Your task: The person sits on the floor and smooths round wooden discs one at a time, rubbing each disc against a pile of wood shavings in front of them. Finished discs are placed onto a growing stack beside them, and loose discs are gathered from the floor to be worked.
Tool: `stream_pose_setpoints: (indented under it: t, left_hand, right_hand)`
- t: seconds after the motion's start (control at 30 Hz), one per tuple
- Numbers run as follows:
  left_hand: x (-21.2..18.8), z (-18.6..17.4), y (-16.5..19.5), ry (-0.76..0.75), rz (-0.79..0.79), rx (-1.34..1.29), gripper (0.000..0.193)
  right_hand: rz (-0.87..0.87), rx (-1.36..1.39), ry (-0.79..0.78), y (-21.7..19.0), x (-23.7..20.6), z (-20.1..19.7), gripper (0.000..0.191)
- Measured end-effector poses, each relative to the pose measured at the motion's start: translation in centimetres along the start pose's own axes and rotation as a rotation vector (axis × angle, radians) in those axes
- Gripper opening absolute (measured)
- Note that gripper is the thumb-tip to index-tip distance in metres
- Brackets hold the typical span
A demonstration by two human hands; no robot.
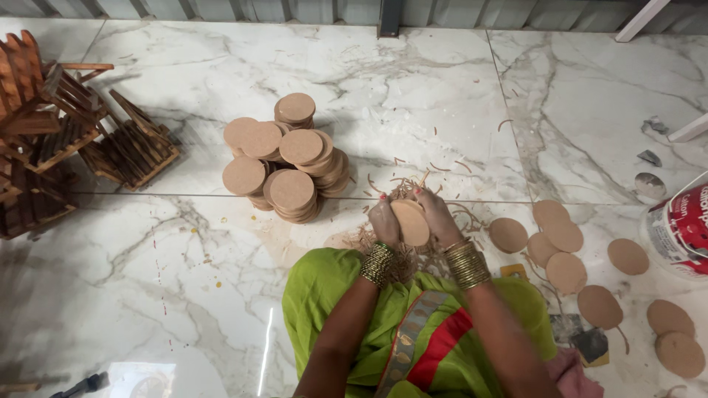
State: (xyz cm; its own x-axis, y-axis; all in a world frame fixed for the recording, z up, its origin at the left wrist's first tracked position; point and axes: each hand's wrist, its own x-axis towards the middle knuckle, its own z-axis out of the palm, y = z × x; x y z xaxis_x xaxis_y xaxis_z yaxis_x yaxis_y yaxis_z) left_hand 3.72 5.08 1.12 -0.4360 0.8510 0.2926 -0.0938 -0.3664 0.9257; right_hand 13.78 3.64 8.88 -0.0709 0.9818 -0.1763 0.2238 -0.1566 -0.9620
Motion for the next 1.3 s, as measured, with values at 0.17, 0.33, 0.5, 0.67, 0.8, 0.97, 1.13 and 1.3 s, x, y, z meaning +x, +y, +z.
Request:
stream_pose_setpoints:
  t: [0.17, 0.33, 0.5, 0.67, 0.8, 0.97, 1.13, 1.3]
  left_hand:
    - [0.2, 0.4, -0.2, -0.038, -0.14, -0.068, 0.056]
    - [0.5, 0.1, -0.7, -0.173, 0.06, 0.552, 0.059]
    - [-0.3, -1.0, 0.1, -0.259, 0.273, 0.366, 0.058]
    - [-0.7, -0.5, 1.4, -0.149, 0.34, 0.236, 0.054]
    - [0.0, -0.2, 0.6, -0.119, 0.08, 0.256, 0.054]
    - [1.9, -0.2, -0.4, 0.103, -0.68, -0.237, 0.034]
    - [2.6, -0.3, 0.0, 0.138, -0.9, -0.653, 0.033]
    - [2.3, -0.4, 0.5, -0.034, -0.89, -0.904, 0.045]
  right_hand:
    - [0.195, 0.621, -0.125, 0.1, 0.4, -2.1, 0.054]
    - [-0.083, -0.396, 0.193, -3.3, -1.9, -0.3, 0.056]
    - [0.215, -0.756, 0.056, -3.6, -1.1, 0.7, 0.048]
    - [0.334, 0.612, -0.274, -0.1, 1.0, -2.1, 0.053]
    - [0.242, 0.725, -0.042, 1.7, -0.2, -3.1, 0.068]
    - [0.238, 0.751, 0.142, 2.1, -1.4, -4.3, 0.08]
    - [0.297, 0.863, 0.218, 3.5, -2.0, -5.5, 0.086]
    - [0.319, 0.834, 0.226, 5.4, -2.2, -5.8, 0.087]
